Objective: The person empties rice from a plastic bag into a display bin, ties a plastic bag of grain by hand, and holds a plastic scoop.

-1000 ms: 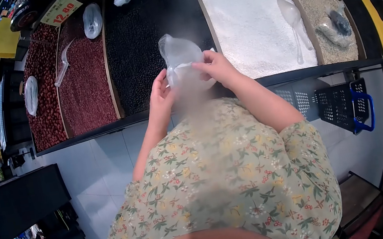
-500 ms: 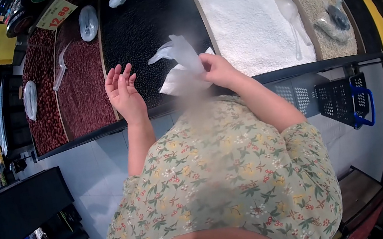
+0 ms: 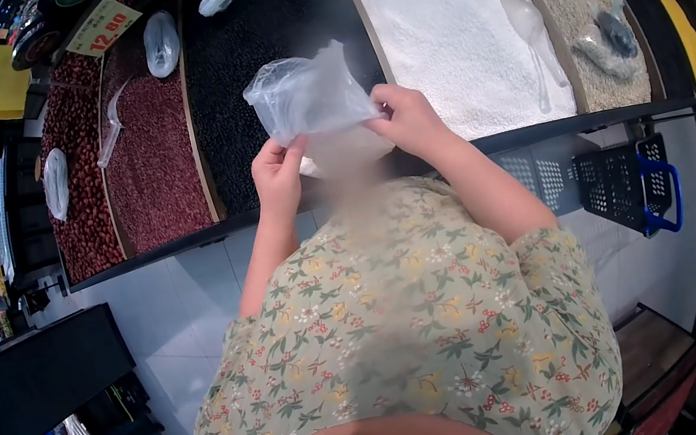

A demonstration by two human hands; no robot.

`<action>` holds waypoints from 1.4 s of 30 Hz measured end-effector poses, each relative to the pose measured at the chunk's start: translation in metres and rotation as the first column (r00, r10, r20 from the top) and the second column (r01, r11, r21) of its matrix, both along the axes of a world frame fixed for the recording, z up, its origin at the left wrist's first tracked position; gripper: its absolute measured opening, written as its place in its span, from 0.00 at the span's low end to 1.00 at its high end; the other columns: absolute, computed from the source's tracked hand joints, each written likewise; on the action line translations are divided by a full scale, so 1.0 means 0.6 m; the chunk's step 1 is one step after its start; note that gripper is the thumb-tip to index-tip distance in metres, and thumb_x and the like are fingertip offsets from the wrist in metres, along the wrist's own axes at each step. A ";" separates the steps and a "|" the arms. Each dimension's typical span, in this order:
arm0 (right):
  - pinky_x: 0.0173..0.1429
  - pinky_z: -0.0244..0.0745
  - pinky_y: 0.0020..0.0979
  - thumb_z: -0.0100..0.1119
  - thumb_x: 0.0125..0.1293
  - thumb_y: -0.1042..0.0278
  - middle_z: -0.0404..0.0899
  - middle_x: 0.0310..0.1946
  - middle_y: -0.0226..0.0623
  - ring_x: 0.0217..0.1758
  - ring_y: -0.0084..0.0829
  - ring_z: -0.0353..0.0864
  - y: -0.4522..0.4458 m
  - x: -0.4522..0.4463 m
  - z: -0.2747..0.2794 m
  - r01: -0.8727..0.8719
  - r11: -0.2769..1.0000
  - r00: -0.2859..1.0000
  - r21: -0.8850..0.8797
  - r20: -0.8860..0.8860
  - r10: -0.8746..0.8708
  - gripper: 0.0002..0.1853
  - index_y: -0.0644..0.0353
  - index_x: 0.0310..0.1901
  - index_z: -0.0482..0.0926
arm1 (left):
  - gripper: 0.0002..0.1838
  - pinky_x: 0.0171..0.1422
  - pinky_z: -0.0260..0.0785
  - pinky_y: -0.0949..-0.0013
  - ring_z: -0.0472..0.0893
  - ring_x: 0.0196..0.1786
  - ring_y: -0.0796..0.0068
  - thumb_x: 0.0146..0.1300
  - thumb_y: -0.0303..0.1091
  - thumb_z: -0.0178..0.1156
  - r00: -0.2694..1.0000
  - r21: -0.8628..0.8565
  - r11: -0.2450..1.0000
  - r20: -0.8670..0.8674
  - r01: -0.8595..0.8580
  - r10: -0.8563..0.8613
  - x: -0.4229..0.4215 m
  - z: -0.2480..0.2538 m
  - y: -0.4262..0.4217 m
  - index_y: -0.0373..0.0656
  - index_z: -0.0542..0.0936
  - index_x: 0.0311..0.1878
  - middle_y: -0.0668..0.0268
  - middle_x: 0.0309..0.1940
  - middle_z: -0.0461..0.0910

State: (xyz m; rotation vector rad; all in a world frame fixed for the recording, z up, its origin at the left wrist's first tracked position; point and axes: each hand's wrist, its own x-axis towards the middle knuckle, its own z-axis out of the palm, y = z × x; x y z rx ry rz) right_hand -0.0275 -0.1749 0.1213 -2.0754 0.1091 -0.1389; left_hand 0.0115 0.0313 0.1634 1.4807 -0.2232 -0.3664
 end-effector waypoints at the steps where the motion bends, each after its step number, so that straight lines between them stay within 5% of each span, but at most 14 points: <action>1: 0.32 0.69 0.28 0.63 0.52 0.69 0.75 0.26 0.35 0.25 0.26 0.75 -0.015 0.002 -0.007 0.095 0.980 0.992 0.173 -0.103 -0.078 0.10 0.62 0.30 0.72 | 0.07 0.40 0.66 0.80 0.76 0.35 0.85 0.62 0.26 0.55 0.997 -0.126 0.991 -0.076 -0.042 0.032 0.006 0.004 0.007 0.34 0.79 0.40 0.68 0.33 0.80; 5: 0.32 0.71 0.23 0.62 0.54 0.70 0.77 0.27 0.31 0.25 0.21 0.76 -0.038 -0.003 -0.006 0.205 0.926 0.974 0.317 0.032 -0.226 0.10 0.63 0.36 0.74 | 0.06 0.39 0.65 0.80 0.75 0.35 0.85 0.62 0.26 0.55 0.998 -0.178 0.983 -0.066 -0.032 0.020 0.014 -0.032 0.023 0.35 0.78 0.41 0.69 0.33 0.79; 8: 0.33 0.72 0.24 0.61 0.53 0.73 0.77 0.36 0.36 0.29 0.23 0.77 -0.028 -0.015 0.046 0.230 0.968 0.949 0.104 0.197 -0.247 0.16 0.60 0.45 0.73 | 0.06 0.40 0.64 0.81 0.73 0.35 0.86 0.62 0.26 0.57 0.991 0.112 0.992 0.123 -0.064 0.050 0.003 -0.036 0.017 0.36 0.78 0.41 0.72 0.32 0.78; 10: 0.34 0.74 0.25 0.60 0.50 0.76 0.74 0.46 0.38 0.32 0.26 0.77 -0.011 -0.027 0.091 0.168 0.986 0.913 -0.021 0.380 -0.147 0.23 0.56 0.50 0.71 | 0.06 0.40 0.64 0.80 0.73 0.35 0.86 0.61 0.26 0.57 0.965 0.187 0.981 0.264 -0.049 -0.002 0.004 -0.049 0.020 0.36 0.78 0.40 0.72 0.32 0.77; 14: 0.35 0.74 0.27 0.61 0.45 0.77 0.75 0.45 0.36 0.34 0.31 0.77 0.029 -0.028 0.150 -0.039 0.999 0.874 -0.025 0.483 0.046 0.27 0.56 0.52 0.71 | 0.06 0.39 0.66 0.76 0.75 0.34 0.77 0.53 0.24 0.60 0.822 0.312 0.947 0.557 -0.079 -0.115 -0.010 -0.001 0.004 0.36 0.77 0.36 0.66 0.31 0.77; 16: 0.35 0.74 0.30 0.61 0.39 0.77 0.76 0.37 0.34 0.37 0.36 0.76 0.036 -0.020 0.158 0.021 0.918 0.806 -0.397 0.550 0.219 0.23 0.56 0.43 0.75 | 0.09 0.37 0.66 0.74 0.75 0.31 0.70 0.47 0.22 0.61 0.634 0.398 0.907 0.739 -0.137 -0.228 -0.015 0.037 -0.001 0.36 0.76 0.34 0.63 0.29 0.76; 17: 0.35 0.74 0.30 0.61 0.39 0.77 0.76 0.37 0.34 0.37 0.36 0.76 0.032 -0.021 0.154 0.023 0.917 0.802 -0.398 0.555 0.221 0.23 0.56 0.43 0.75 | 0.09 0.37 0.66 0.74 0.75 0.31 0.70 0.47 0.22 0.61 0.629 0.396 0.907 0.743 -0.140 -0.227 -0.015 0.034 0.001 0.36 0.76 0.34 0.63 0.29 0.76; 20: 0.37 0.73 0.32 0.60 0.35 0.77 0.73 0.22 0.32 0.38 0.37 0.75 0.029 -0.030 0.154 0.053 0.849 0.844 -0.526 0.478 0.243 0.09 0.57 0.24 0.74 | 0.07 0.36 0.66 0.74 0.74 0.30 0.72 0.48 0.22 0.61 0.692 0.340 0.923 0.710 -0.178 -0.128 -0.009 0.004 0.012 0.36 0.76 0.32 0.64 0.27 0.75; 25: 0.35 0.73 0.34 0.60 0.34 0.78 0.73 0.24 0.33 0.39 0.39 0.76 0.016 -0.034 0.175 0.122 0.861 0.750 -0.493 0.614 0.245 0.11 0.58 0.25 0.73 | 0.03 0.36 0.65 0.77 0.74 0.31 0.79 0.52 0.23 0.59 0.876 0.361 0.929 0.471 -0.081 -0.107 -0.013 -0.008 0.023 0.36 0.76 0.31 0.66 0.26 0.74; 28: 0.37 0.73 0.36 0.60 0.34 0.77 0.75 0.26 0.35 0.37 0.40 0.78 0.019 -0.042 0.172 -0.016 0.902 0.731 -0.431 0.610 0.305 0.12 0.58 0.27 0.73 | 0.02 0.37 0.65 0.79 0.74 0.32 0.82 0.56 0.24 0.58 0.877 0.338 0.927 0.480 -0.160 -0.024 -0.003 -0.037 0.033 0.36 0.76 0.33 0.69 0.27 0.75; 31: 0.38 0.74 0.35 0.62 0.42 0.71 0.78 0.28 0.38 0.34 0.41 0.79 0.029 -0.054 0.162 -0.292 0.866 0.829 -0.406 0.343 0.440 0.11 0.61 0.31 0.75 | 0.03 0.39 0.65 0.80 0.74 0.34 0.85 0.58 0.24 0.57 0.956 0.265 0.958 0.294 -0.108 0.026 0.004 -0.060 0.041 0.37 0.76 0.35 0.71 0.30 0.76; 34: 0.38 0.74 0.36 0.61 0.51 0.59 0.80 0.34 0.45 0.37 0.44 0.79 0.067 -0.037 0.183 -0.535 0.684 0.843 -0.496 -0.371 0.390 0.17 0.62 0.39 0.77 | 0.04 0.41 0.65 0.80 0.74 0.34 0.85 0.61 0.26 0.55 0.989 0.125 0.991 0.145 -0.045 0.026 -0.002 -0.053 0.032 0.37 0.76 0.37 0.71 0.32 0.78; 37: 0.39 0.75 0.37 0.62 0.50 0.57 0.80 0.34 0.43 0.36 0.43 0.79 0.088 -0.018 0.147 -0.442 0.852 0.877 -0.282 -0.332 0.346 0.20 0.61 0.42 0.77 | 0.05 0.41 0.66 0.80 0.74 0.35 0.85 0.64 0.29 0.54 1.000 0.006 1.000 0.008 -0.006 0.006 -0.014 -0.043 0.018 0.38 0.76 0.37 0.71 0.31 0.78; 42: 0.42 0.74 0.39 0.62 0.50 0.56 0.79 0.35 0.44 0.38 0.43 0.79 0.093 -0.017 0.124 -0.402 0.846 0.912 -0.350 -0.240 0.334 0.20 0.59 0.42 0.77 | 0.05 0.42 0.67 0.78 0.75 0.35 0.83 0.63 0.29 0.53 0.991 -0.114 0.989 -0.105 -0.093 0.081 -0.023 -0.030 0.006 0.38 0.75 0.40 0.68 0.34 0.78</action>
